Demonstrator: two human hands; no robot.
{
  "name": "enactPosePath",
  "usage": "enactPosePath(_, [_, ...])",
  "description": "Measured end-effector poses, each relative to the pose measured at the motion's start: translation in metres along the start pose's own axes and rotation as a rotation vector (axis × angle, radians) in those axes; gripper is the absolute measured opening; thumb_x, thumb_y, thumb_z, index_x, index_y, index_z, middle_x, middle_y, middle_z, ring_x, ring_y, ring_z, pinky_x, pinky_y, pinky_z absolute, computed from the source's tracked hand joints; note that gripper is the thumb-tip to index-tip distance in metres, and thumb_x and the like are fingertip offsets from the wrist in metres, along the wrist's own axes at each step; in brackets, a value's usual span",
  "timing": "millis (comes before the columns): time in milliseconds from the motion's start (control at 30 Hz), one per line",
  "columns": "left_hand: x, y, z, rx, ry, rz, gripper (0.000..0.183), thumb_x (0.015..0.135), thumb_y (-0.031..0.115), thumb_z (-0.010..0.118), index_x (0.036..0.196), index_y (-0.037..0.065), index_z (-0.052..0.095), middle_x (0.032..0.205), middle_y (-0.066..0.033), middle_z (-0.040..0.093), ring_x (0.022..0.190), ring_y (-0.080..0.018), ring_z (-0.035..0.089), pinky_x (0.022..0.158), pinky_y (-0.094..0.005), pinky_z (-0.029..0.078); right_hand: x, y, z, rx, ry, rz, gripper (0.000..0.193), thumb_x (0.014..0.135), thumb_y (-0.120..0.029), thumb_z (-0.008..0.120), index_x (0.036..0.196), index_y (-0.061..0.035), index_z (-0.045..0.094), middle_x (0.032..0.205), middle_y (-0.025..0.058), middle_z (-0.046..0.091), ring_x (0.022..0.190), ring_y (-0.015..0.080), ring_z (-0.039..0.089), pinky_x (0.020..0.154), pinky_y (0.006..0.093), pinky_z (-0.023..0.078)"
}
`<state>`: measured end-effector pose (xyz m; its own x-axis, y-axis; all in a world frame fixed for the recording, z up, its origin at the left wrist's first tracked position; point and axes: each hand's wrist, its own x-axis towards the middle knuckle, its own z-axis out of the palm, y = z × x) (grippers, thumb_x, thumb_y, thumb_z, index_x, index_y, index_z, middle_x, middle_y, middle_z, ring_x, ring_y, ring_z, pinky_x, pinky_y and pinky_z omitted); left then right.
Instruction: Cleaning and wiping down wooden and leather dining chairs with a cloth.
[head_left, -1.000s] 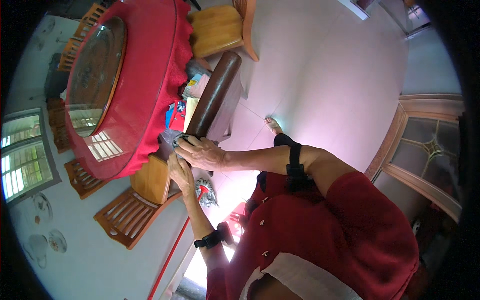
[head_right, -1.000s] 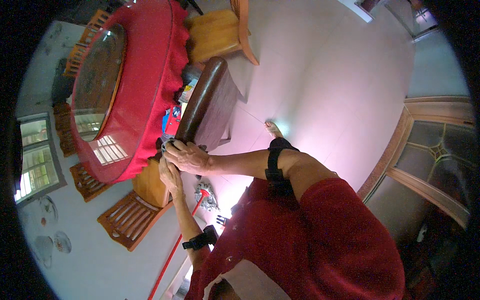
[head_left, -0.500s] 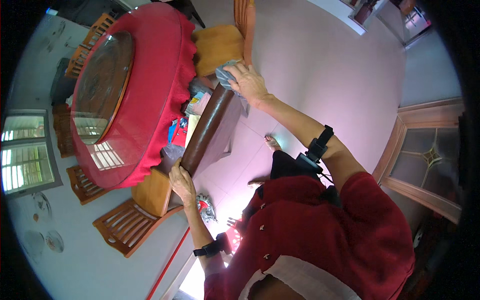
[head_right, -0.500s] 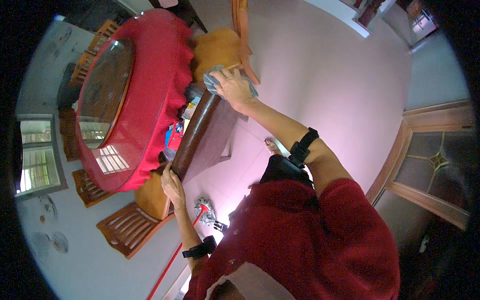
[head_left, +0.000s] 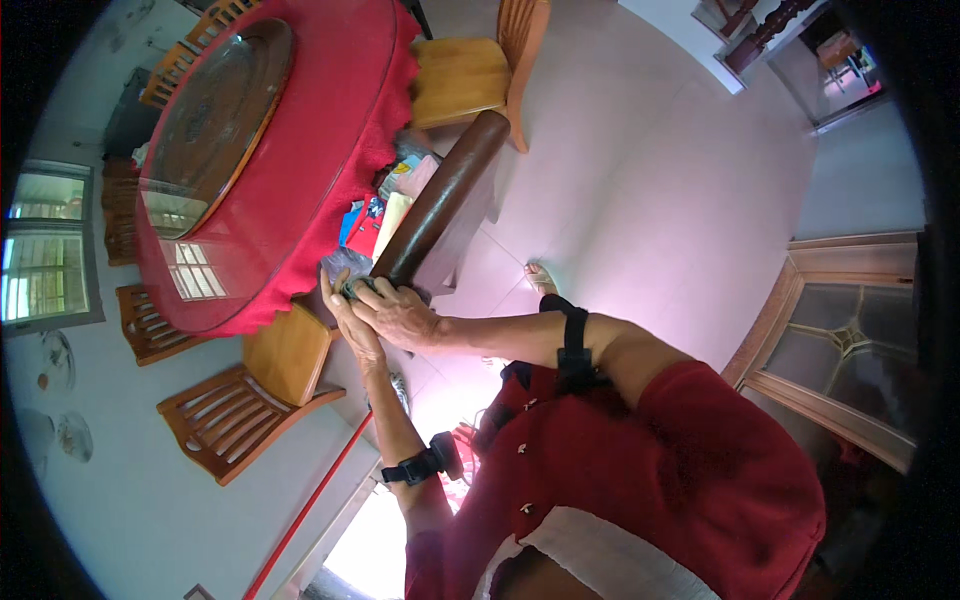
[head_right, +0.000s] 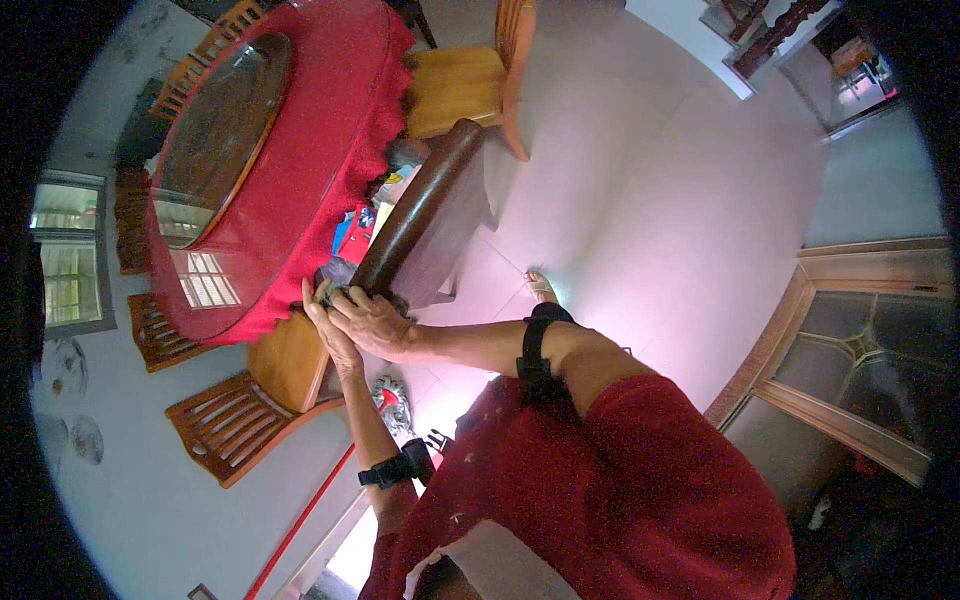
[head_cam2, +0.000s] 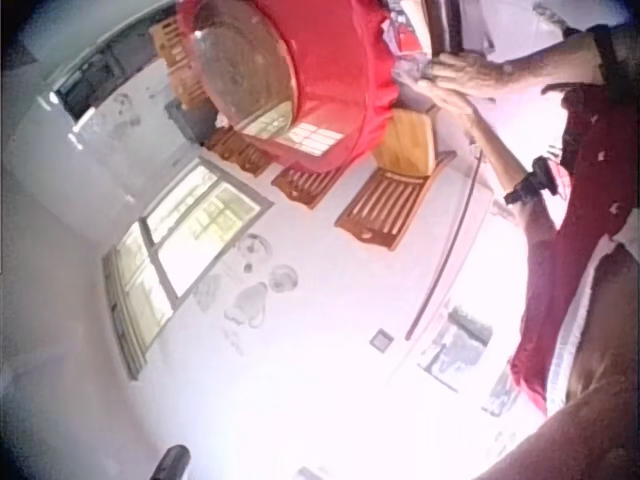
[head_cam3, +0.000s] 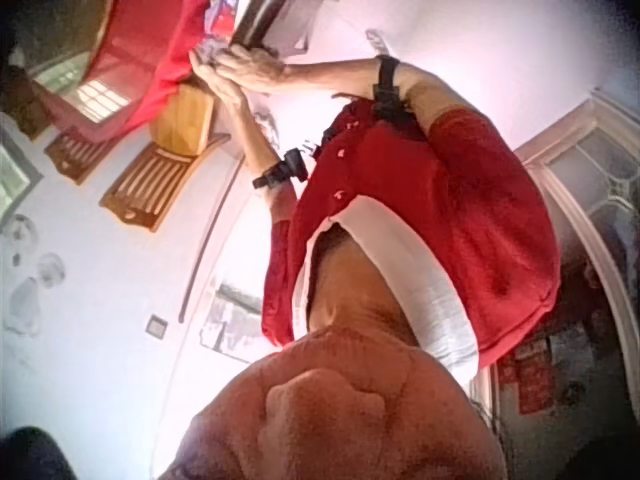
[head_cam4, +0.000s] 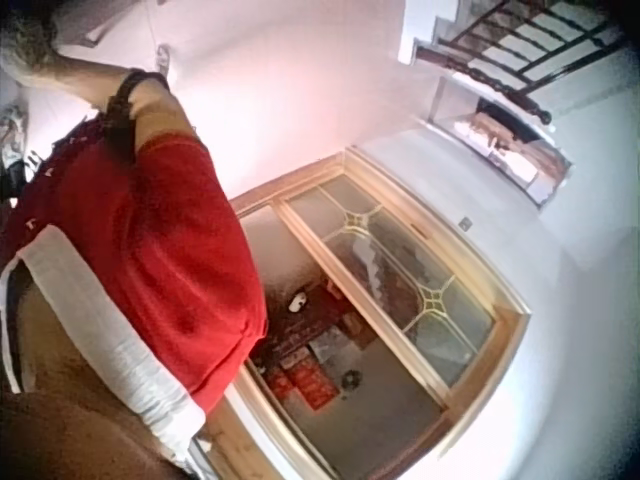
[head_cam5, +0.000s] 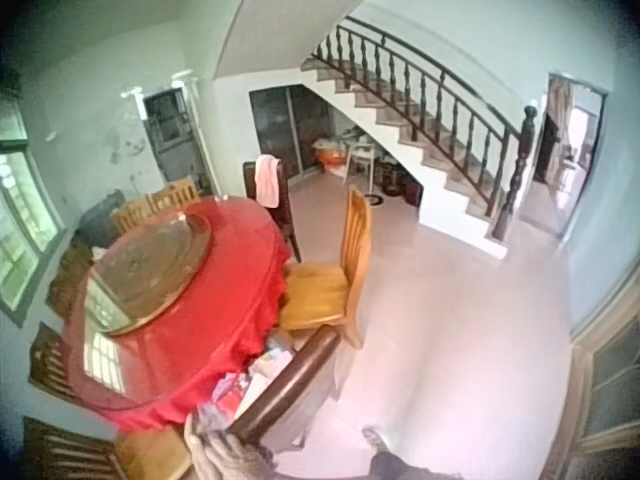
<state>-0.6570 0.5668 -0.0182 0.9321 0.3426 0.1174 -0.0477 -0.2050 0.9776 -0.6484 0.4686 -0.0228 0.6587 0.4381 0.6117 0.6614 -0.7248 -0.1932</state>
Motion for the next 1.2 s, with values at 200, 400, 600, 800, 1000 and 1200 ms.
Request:
enactPosePath(200, [-0.004,-0.007,0.000,0.148,-0.095,0.042,0.052,0.101,0.037,0.028,0.132,-0.001,0.043,0.126,-0.0156,0.050,0.113,-0.0234,0.047,0.099,-0.0336,0.035,-0.002,0.047,-0.011,0.224,-0.161,-0.071,0.037,0.072,-0.016,0.063,0.109,-0.0174,0.057,0.110,0.0043,0.052,0.086,0.0206,0.054,0.056,0.0272,0.052])
enactPosePath(400, [-0.008,0.011,-0.009,0.742,-0.230,0.198,0.036,0.097,0.022,0.043,0.123,0.000,0.053,0.113,-0.0181,0.058,0.103,-0.0311,0.052,0.093,-0.0363,0.038,0.006,0.166,-0.050,-0.041,-0.105,0.262,0.043,0.075,-0.012,0.061,0.117,-0.0201,0.053,0.113,0.0045,0.051,0.090,0.0258,0.052,0.076,0.0340,0.051])
enactPosePath(600, [0.009,0.048,0.028,0.946,-0.270,0.153,0.033,0.089,0.019,0.055,0.115,0.000,0.057,0.102,-0.0194,0.062,0.093,-0.0361,0.058,0.081,-0.0429,0.044,0.025,0.232,-0.065,0.105,-0.127,0.469,0.034,0.083,-0.013,0.057,0.116,-0.0185,0.053,0.117,0.0044,0.051,0.099,0.0292,0.049,0.084,0.0385,0.048])
enactPosePath(800, [0.059,0.059,0.134,0.820,-0.433,0.364,0.048,0.082,0.027,0.065,0.119,-0.001,0.053,0.109,-0.0207,0.057,0.098,-0.0365,0.053,0.083,-0.0449,0.041,0.039,0.302,-0.072,0.835,-0.348,0.511,0.032,0.088,-0.014,0.051,0.120,-0.0098,0.052,0.110,0.0072,0.054,0.104,0.0210,0.053,0.092,0.0307,0.041])
enactPosePath(1000, [0.094,0.053,0.204,0.991,-0.567,0.226,0.076,0.070,0.042,0.074,0.126,0.001,0.044,0.112,-0.0161,0.055,0.100,-0.0334,0.051,0.085,-0.0422,0.040,0.032,0.338,-0.050,1.255,-0.412,0.764,0.032,0.095,-0.012,0.042,0.125,-0.0020,0.048,0.117,0.0039,0.054,0.110,0.0112,0.048,0.096,0.0243,0.035])
enactPosePath(1200, [0.096,0.052,0.211,1.042,-0.532,0.294,0.076,0.067,0.045,0.075,0.123,0.001,0.048,0.107,-0.0137,0.059,0.091,-0.0297,0.057,0.079,-0.0386,0.043,0.015,0.350,-0.018,1.274,-0.502,0.771,0.031,0.093,-0.008,0.046,0.124,-0.0038,0.050,0.118,0.0088,0.054,0.111,0.0168,0.049,0.098,0.0281,0.036])
